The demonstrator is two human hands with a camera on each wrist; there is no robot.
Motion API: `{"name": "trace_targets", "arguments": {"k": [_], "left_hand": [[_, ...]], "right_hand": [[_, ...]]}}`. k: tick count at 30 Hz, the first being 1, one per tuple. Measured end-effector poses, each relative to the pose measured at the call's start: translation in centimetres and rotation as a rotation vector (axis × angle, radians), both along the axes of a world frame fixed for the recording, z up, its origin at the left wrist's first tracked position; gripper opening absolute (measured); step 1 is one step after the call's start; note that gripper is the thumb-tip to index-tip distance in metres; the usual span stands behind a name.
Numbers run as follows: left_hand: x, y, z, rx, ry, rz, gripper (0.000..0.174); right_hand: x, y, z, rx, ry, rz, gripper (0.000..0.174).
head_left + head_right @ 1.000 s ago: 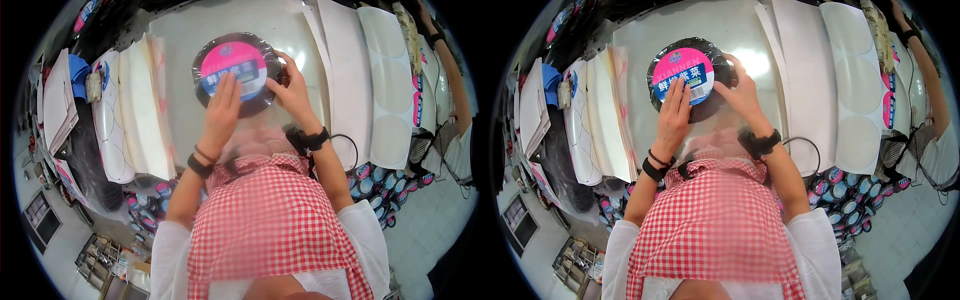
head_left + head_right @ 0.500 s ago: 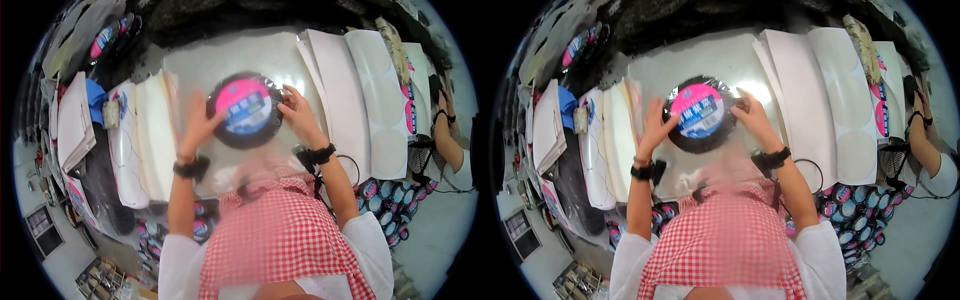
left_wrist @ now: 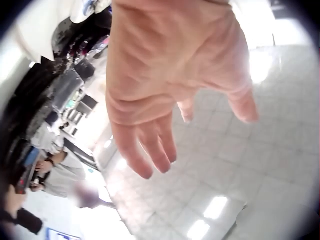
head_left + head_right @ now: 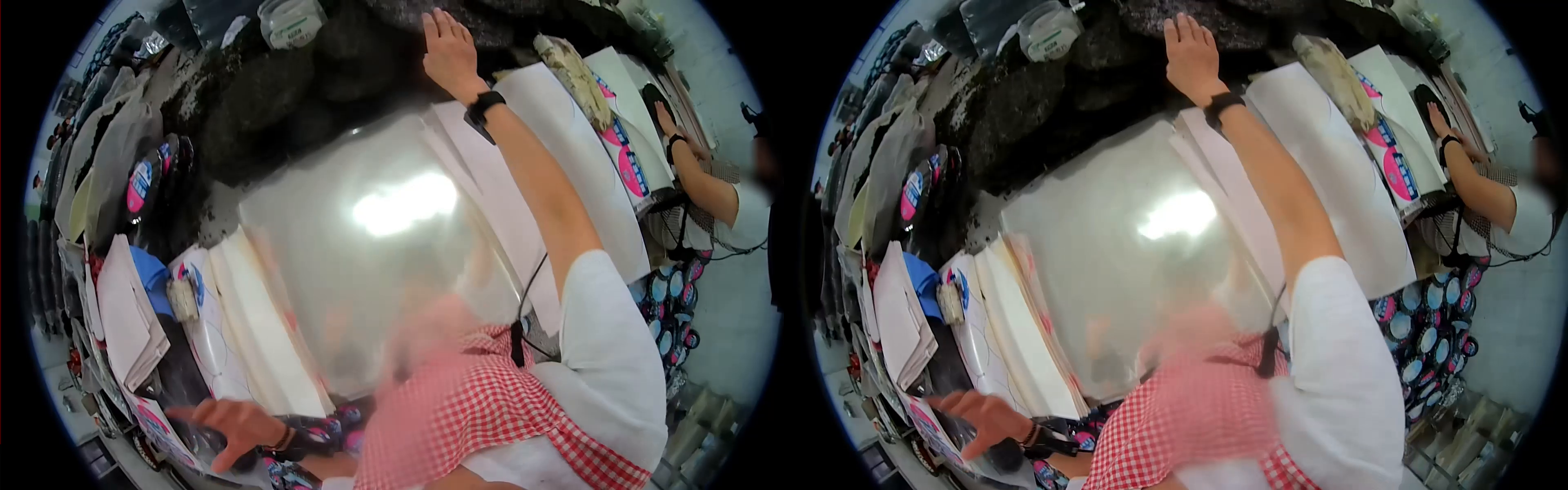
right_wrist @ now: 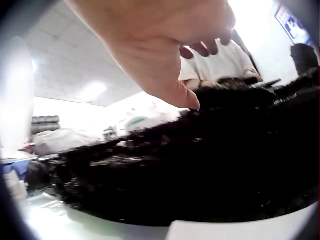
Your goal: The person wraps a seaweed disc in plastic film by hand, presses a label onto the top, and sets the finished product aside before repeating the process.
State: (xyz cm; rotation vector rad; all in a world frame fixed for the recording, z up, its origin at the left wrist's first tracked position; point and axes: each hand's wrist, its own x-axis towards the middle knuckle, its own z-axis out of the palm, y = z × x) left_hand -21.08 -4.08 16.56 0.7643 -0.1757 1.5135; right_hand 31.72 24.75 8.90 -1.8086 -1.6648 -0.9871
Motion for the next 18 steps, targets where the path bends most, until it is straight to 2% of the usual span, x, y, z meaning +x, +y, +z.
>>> {"name": "trace_targets", "arguments": {"k": [1, 3, 5, 8, 9, 14, 17, 18], "left_hand": [[1.6, 1.2, -0.7, -0.057, 0.048, -0.133, 0.103], [4.6, 2.4, -2.0, -0.236, 0.133, -0.173, 0.097], [7.2, 3.5, -3.0, -0.265, 0.246, -0.188, 0.087], [9.3, 4.6, -4.3, -0.293, 0.267, -0.231, 0.083], [9.7, 4.9, -4.8, -0.298, 0.27, -0.247, 0.082], [10.5, 5.8, -7.3, -0.432, 0.168, -0.307, 0.075], [10.5, 6.3, -9.9, -0.499, 0.097, -0.385, 0.069], [10.6, 6.0, -10.5, -0.556, 0.199, -0.299, 0.066]], "right_hand": [[1.2, 2.4, -0.6, 0.004, -0.056, -0.026, 0.057], [2.8, 5.0, -1.8, -0.066, -0.037, 0.026, 0.061], [4.0, 7.0, -3.6, -0.098, 0.03, 0.088, 0.064], [5.4, 6.7, -3.6, 0.023, -0.036, 0.121, 0.053], [5.4, 5.7, -2.8, 0.103, -0.074, 0.117, 0.04], [3.5, -4.8, 1.8, 0.125, -0.183, 0.259, 0.039], [-1.6, -14.7, 2.1, -0.004, -0.106, 0.455, 0.039], [-3.8, -18.3, 1.8, -0.08, -0.054, 0.521, 0.039]]}}
